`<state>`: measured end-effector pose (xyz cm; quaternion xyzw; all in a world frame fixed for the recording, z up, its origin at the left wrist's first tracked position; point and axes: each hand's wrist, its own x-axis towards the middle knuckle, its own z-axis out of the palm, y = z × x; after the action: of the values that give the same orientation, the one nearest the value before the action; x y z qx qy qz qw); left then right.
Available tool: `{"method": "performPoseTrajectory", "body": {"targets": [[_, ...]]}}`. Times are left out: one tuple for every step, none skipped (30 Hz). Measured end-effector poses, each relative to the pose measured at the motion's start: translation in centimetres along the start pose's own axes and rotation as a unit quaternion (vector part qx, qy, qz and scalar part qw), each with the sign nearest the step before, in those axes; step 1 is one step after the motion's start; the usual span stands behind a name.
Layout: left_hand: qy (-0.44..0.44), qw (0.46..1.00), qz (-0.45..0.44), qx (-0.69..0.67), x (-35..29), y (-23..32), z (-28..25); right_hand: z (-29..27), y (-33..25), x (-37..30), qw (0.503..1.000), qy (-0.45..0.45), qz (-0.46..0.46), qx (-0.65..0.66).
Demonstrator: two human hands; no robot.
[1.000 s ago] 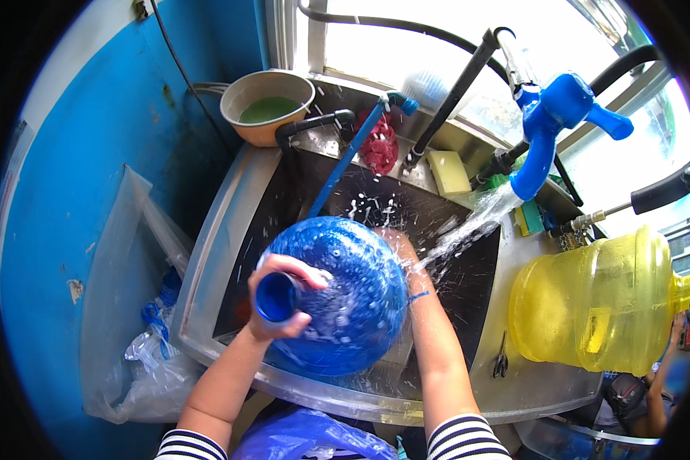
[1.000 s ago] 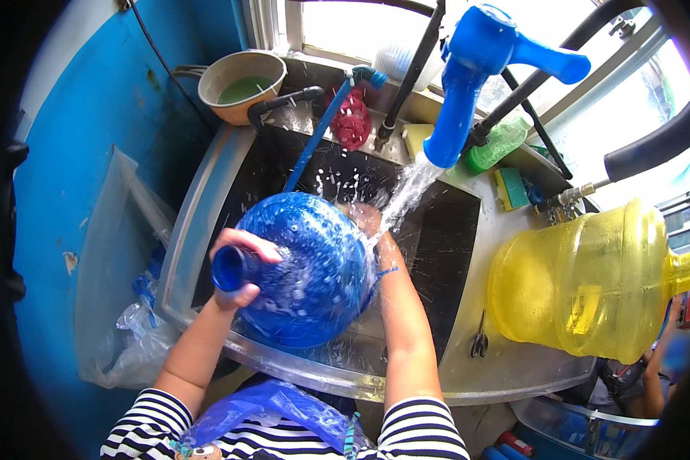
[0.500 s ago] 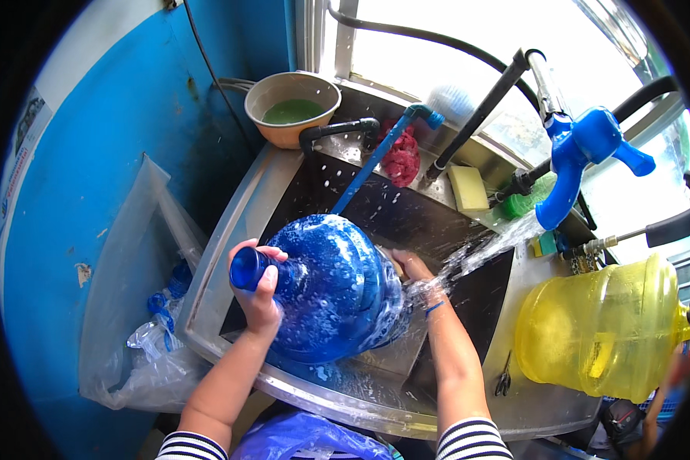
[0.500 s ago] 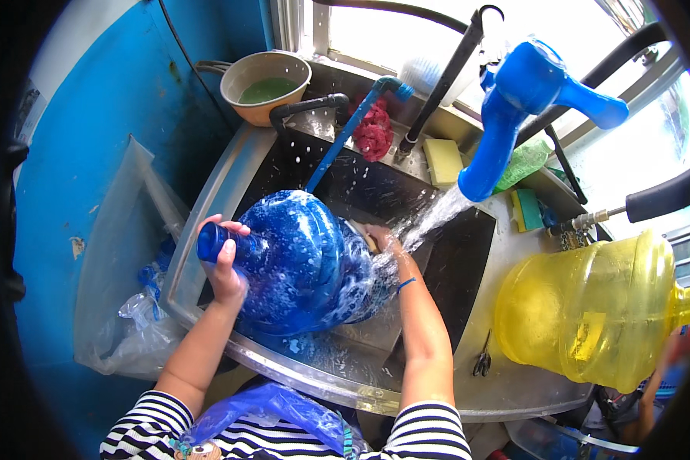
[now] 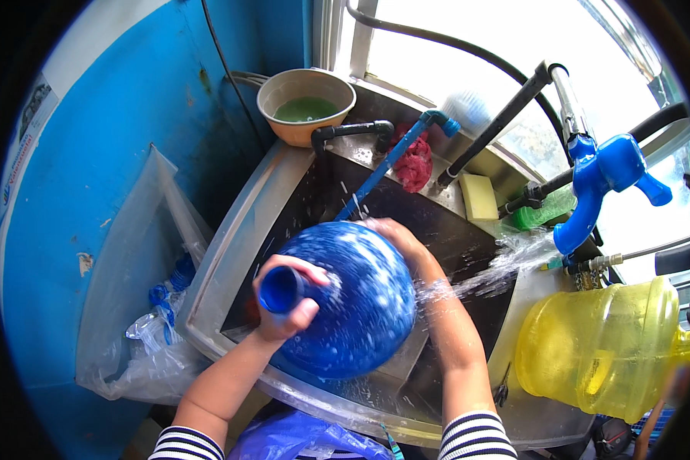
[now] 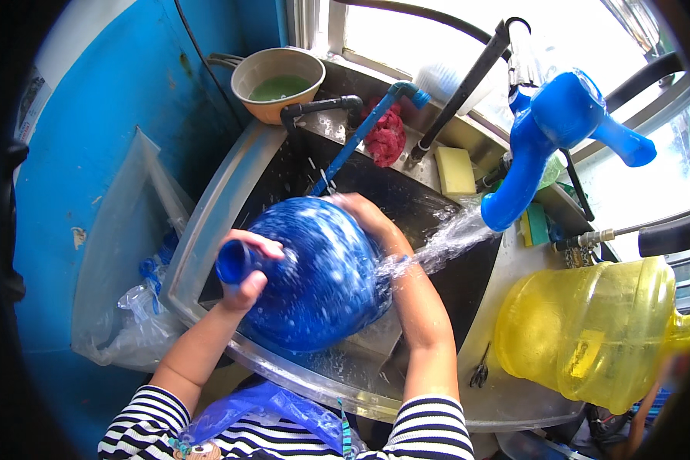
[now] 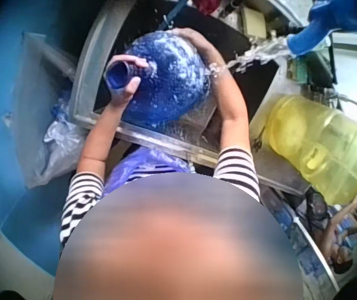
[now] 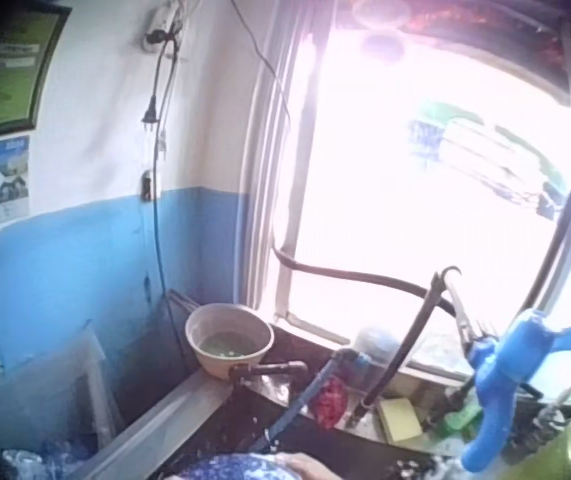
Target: The person washes a yellow water container in a sink, then places it aside. They then wash a blue water container using soap and a sponge, rinse it with a hose, and set it aside. The person repeats the washing and rinsing process on the blue container.
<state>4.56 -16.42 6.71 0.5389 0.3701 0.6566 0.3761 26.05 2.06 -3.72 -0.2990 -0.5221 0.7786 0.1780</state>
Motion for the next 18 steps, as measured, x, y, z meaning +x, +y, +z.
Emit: {"method": "performPoseTrajectory", "body": {"targets": [[-0.086,0.996,0.031,-0.002,0.4,0.1,0.2,1.9,-2.9,0.6,1.0,-0.027,-0.011,0.011],[-0.142,0.988,0.034,-0.054,0.5,0.3,0.7,4.6,-4.9,0.9,0.991,0.008,0.125,0.043],[-0.201,0.973,0.039,-0.105,0.7,0.6,1.1,6.3,-6.2,1.2,0.963,0.045,0.255,0.073],[-0.258,0.958,0.036,-0.122,1.2,0.9,1.3,5.1,-4.9,0.9,0.969,0.051,0.23,0.076],[-0.286,0.948,0.049,-0.13,1.5,0.9,1.5,2.8,-2.4,0.3,0.98,0.056,0.172,0.082],[-0.281,0.951,0.035,-0.124,1.2,1.4,1.5,0.9,0.5,0.3,0.984,0.057,0.141,0.092],[-0.285,0.949,0.026,-0.135,1.1,1.0,1.7,-2.1,3.6,-0.8,0.981,0.098,0.127,0.106],[-0.241,0.96,0.023,-0.137,0.7,0.9,1.3,-4.2,6.9,-1.5,0.975,0.133,0.124,0.127],[-0.2,0.969,0.026,-0.144,0.4,0.4,0.8,-6.2,10.0,-3.0,0.964,0.177,0.127,0.156],[-0.173,0.972,0.028,-0.155,0.5,-0.3,0.1,-7.4,13.1,-4.7,0.947,0.22,0.13,0.197],[-0.123,0.977,0.029,-0.172,0.2,-1.2,-0.4,-8.0,16.1,-6.7,0.924,0.258,0.135,0.248],[-0.09,0.985,0.021,-0.147,0.2,-1.6,-0.9,-7.9,19.1,-8.7,0.897,0.285,0.141,0.309],[-0.056,0.991,0.011,-0.122,0.2,-1.6,-1.4,-7.0,22.1,-10.7,0.87,0.297,0.151,0.364],[-0.012,0.995,0.001,-0.103,0.2,-1.7,-1.5,-5.7,24.5,-12.4,0.846,0.314,0.163,0.399],[0.035,0.996,-0.011,-0.085,0.1,-1.7,-1.5,-3.6,26.3,-14.1,0.831,0.328,0.194,0.406],[0.068,0.995,-0.023,-0.068,0.2,-1.6,-1.2,-0.9,26.7,-15.3,0.824,0.362,0.249,0.358],[0.096,0.99,-0.038,-0.093,0.3,-1.4,-0.8,2.2,26.4,-16.4,0.811,0.39,0.307,0.311],[0.103,0.99,-0.042,-0.086,0.9,-1.2,-0.2,2.9,25.3,-17.1,0.813,0.368,0.332,0.306]]}}
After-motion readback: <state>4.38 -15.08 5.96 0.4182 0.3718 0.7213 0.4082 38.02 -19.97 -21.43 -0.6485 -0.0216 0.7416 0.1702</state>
